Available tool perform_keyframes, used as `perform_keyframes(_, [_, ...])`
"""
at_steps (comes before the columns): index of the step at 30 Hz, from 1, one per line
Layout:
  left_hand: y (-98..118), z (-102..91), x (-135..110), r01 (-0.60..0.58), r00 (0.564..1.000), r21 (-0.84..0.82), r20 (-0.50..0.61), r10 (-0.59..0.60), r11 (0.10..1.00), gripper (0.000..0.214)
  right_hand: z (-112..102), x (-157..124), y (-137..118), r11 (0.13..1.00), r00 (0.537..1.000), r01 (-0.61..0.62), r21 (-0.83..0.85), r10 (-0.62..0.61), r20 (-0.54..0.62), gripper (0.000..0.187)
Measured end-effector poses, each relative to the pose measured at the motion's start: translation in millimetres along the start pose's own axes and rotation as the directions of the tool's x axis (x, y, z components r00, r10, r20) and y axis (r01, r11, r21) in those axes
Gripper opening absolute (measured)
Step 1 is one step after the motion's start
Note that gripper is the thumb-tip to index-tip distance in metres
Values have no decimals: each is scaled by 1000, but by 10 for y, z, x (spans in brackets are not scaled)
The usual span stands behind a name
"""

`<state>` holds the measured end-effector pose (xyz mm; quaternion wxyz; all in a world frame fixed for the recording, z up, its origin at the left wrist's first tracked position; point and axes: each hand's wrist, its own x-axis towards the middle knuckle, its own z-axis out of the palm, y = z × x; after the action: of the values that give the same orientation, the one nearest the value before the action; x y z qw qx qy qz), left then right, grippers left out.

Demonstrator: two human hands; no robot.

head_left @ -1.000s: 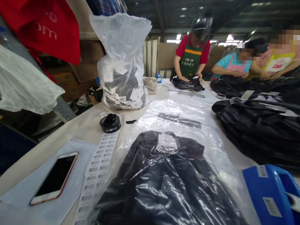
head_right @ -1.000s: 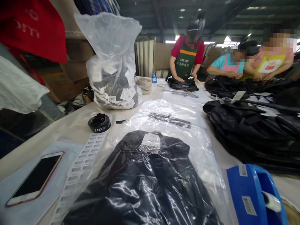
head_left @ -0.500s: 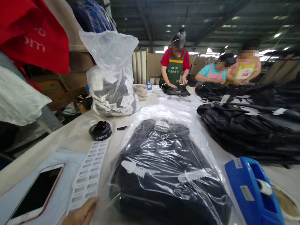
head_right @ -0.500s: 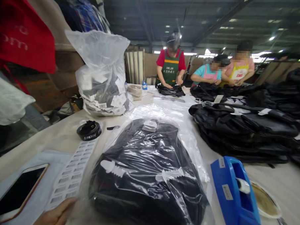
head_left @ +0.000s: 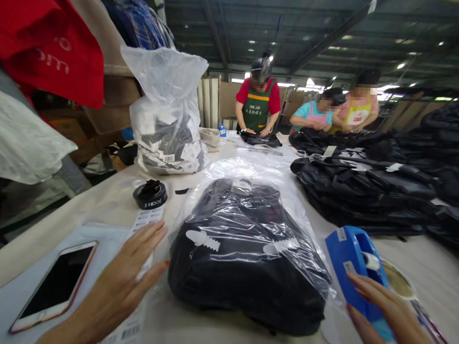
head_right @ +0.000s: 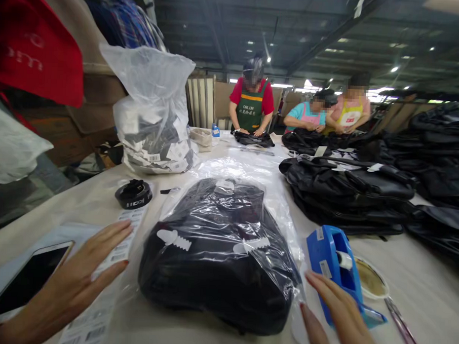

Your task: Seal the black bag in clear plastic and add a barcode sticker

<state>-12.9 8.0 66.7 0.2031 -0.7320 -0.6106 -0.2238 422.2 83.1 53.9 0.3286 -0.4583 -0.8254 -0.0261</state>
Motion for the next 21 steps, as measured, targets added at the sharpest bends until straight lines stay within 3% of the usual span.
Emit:
perform_keyframes(2, [264,146,334,-165,986,30,15,164,986,57,177,335,-273,967,969,231,-105,-239,-65,45])
perform_keyframes(3, [372,261,429,-249,967,45,67,246,967,63,312,440,-375,931,945,324,-168,-328,7,48])
perform_keyframes(6, [513,634,480,-309,943,53,151,298,950,77,741,514,-491,896,954,299,-328,-292,72,52])
perform_keyframes(10, [412,942,406,-227,945,-4,243,221,974,78,1067,415,-396,903,976,217,-371,-195,97,50])
perform_keyframes(16, [327,1046,506,-105,887,-127,436,151,986,66,1203,484,-295,915,974,189,-356,-128,189,49])
perform_keyframes(21, [307,1031,497,-153,897,-101,404,181,983,63,1111,517,-376,940,973,167,-299,-108,204,49])
